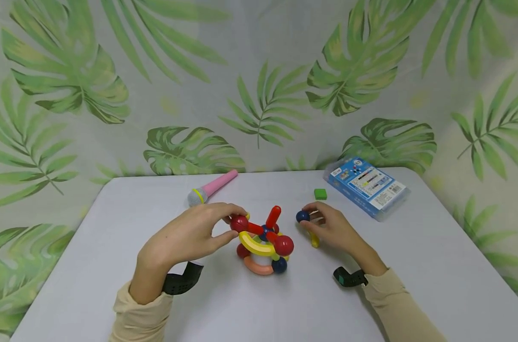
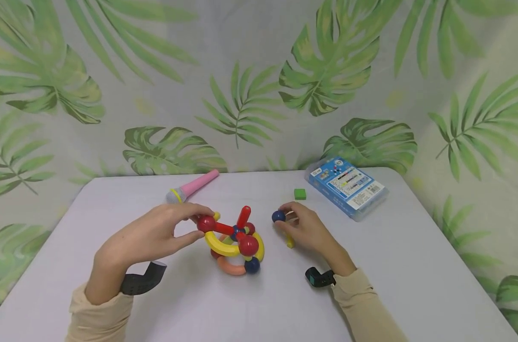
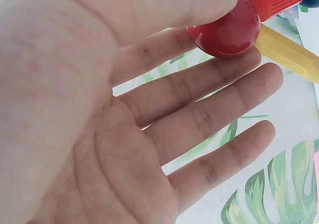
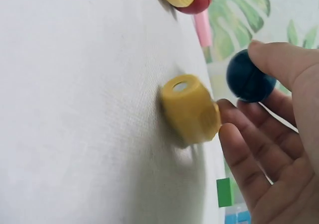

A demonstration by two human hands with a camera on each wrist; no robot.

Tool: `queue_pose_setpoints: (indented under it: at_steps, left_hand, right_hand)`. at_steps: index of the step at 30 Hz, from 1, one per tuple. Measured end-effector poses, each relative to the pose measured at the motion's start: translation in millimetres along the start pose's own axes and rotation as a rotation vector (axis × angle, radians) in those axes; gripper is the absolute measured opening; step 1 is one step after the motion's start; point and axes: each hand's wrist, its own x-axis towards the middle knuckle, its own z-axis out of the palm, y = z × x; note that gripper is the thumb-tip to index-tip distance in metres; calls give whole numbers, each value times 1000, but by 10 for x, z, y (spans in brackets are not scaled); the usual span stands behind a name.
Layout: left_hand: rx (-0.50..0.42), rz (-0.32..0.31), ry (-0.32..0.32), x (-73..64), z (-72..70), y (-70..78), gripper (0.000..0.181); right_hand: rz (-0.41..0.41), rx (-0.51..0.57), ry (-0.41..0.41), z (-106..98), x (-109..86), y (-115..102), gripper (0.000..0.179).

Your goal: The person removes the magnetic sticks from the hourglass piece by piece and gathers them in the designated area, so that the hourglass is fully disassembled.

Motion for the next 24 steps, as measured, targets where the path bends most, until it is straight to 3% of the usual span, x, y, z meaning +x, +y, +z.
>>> queue_pose_setpoints:
  at_steps: [8,18,24]
  left_hand:
    - [-18,5,-1,4,-7,14,31]
    - [-6,3,4,5,-6,24,32]
    - [-9,2,2,4,0,26,31]
  right_hand:
    - [3,-67,-71,-66,-278,-82,40]
    - [104,-19,-58,-104,-516,-244,39]
    - [67,-20,-33,-137,-533,-268,40]
